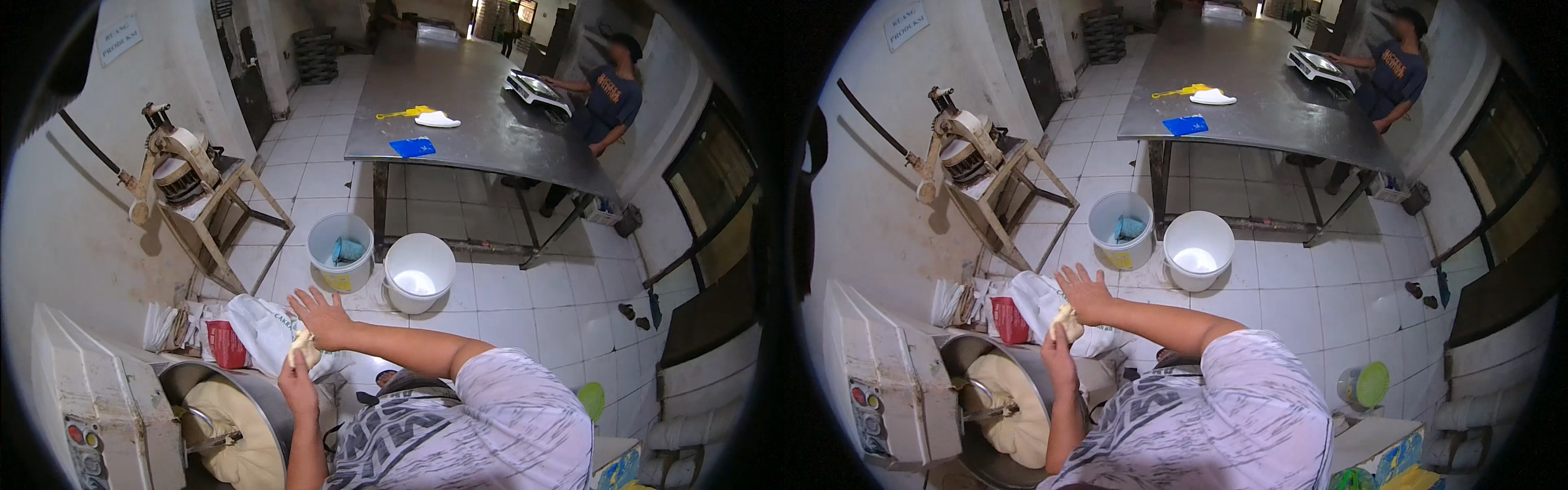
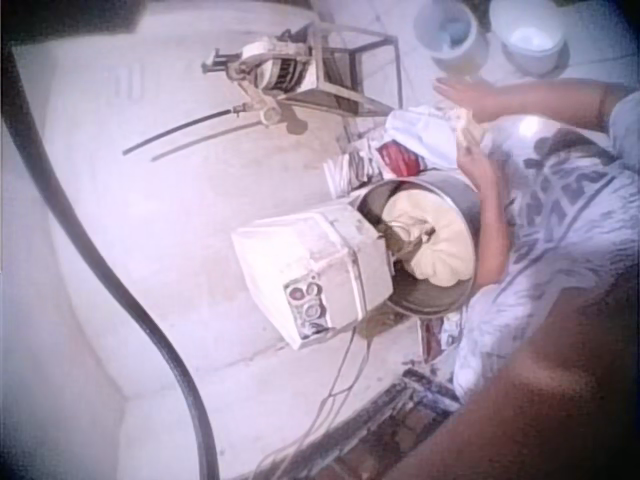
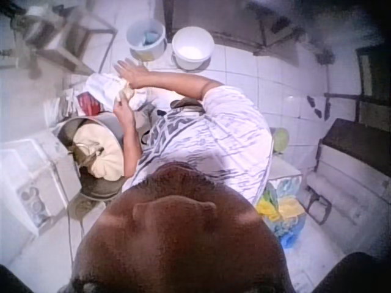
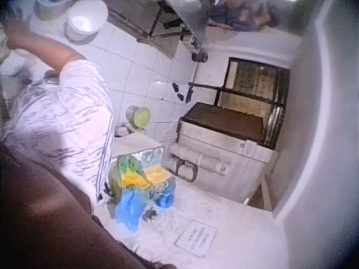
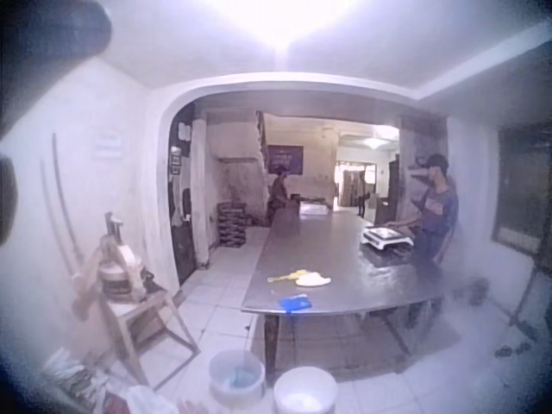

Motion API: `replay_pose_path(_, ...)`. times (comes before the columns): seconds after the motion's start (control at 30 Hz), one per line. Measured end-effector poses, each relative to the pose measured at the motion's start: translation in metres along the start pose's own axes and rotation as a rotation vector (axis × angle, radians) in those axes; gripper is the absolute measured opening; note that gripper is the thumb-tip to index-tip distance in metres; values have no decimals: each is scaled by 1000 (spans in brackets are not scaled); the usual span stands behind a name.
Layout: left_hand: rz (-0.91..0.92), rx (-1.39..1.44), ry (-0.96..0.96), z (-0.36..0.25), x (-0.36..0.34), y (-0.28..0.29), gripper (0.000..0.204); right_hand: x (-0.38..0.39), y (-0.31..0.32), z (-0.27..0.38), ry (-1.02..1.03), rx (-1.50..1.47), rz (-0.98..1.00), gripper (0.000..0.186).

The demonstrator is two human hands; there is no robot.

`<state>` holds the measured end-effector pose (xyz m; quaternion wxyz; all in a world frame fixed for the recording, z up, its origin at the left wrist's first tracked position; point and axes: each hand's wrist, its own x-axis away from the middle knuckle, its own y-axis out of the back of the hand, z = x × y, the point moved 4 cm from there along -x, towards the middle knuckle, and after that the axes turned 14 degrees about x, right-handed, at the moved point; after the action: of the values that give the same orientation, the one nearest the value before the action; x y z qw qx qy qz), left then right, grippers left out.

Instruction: The person cleans a metal table with a handheld scraper, then mixes dough by hand in a large commercial mixer, and finally adds yellow material from a plastic bag into the mixer.

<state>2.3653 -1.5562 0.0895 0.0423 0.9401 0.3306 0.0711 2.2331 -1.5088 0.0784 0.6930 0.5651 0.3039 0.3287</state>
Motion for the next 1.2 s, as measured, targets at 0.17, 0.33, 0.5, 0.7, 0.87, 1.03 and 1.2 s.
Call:
replay_pose_path(0.17,-270,435,-104,9,0,27,30,13,17,-15,84,101,17,22)
replay_pose_path(0.33,-132,-20,-233,7,8,3,32,17,4,15,368,88,254,16)
replay_pose_path(0.5,-300,826,58,29,10,64,35,7,30,-23,209,-486,77,24)
replay_pose_path(0.7,-206,318,-218,-3,24,20,29,28,30,28,248,-706,-382,41)
replay_pose_path(0.87,-288,-149,-475,-36,26,-6,33,35,35,39,222,-754,-252,43)
replay_pose_path(1.03,-353,-90,-336,-16,21,57,24,21,33,60,285,-769,156,35)
replay_pose_path(1.2,-325,407,67,26,43,94,33,4,19,71,307,-858,429,29)
